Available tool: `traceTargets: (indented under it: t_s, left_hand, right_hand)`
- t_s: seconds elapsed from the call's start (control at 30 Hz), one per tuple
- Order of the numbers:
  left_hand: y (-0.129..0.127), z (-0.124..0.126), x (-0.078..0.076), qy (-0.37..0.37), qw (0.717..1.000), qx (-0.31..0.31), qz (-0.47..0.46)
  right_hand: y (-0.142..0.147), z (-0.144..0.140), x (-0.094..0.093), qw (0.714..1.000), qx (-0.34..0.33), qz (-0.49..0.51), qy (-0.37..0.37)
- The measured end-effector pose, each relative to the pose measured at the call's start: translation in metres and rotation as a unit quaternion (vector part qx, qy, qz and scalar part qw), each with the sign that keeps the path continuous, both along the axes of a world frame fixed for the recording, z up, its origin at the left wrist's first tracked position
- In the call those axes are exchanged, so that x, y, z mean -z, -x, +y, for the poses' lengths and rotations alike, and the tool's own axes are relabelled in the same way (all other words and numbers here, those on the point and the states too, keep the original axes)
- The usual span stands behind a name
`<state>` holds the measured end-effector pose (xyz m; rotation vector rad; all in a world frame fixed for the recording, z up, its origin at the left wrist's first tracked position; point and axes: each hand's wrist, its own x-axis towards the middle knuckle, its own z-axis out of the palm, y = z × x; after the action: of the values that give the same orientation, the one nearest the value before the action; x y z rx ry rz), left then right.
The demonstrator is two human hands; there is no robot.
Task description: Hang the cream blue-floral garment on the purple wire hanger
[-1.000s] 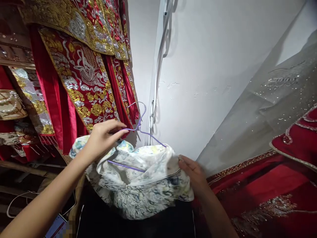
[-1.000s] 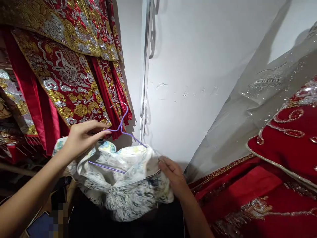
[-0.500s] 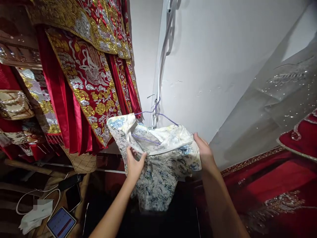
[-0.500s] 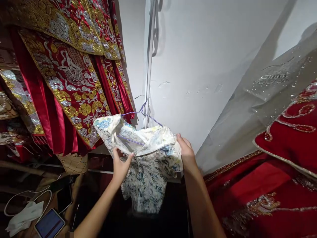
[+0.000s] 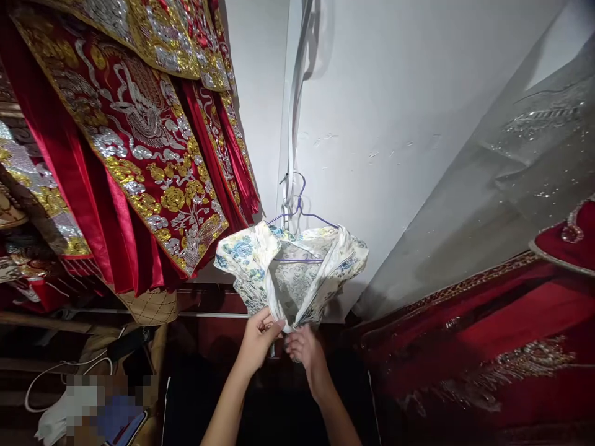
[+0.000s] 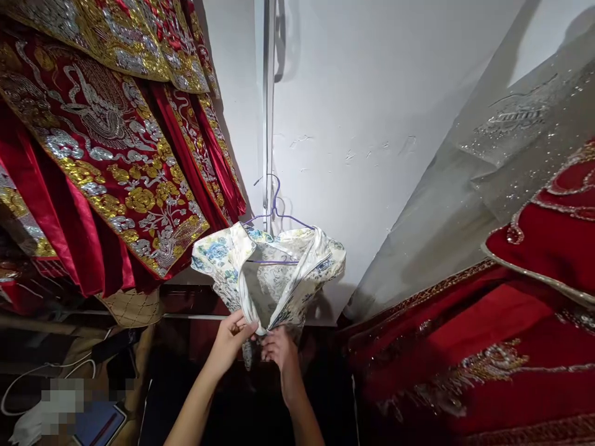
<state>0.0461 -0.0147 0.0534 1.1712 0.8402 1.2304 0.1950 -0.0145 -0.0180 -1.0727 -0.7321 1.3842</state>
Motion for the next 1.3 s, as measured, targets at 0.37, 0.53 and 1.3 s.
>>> traceTargets:
  t_s: [0.37,0.53,1.3]
  left_hand:
    - [0.01,-0.011,-0.014,-0.066,0.993,-0.078,0.063]
    - [0.0,-0.013,0.011,-0.053,0.991,-0.082,0.095]
    - [-0.025,-0.018,0.052,-0.133,0.952,-0.193,0.195]
  right_hand:
    - [0.005,-0.008,-0.052,0.979,-0.157,-0.077,-0.1]
    - [0.007,-0.013,-0.052,0.972,-0.187,-0.105,-0.097]
    - [-0.016,0.084,-0.188,0.986,-0.118,-0.094,-0.069]
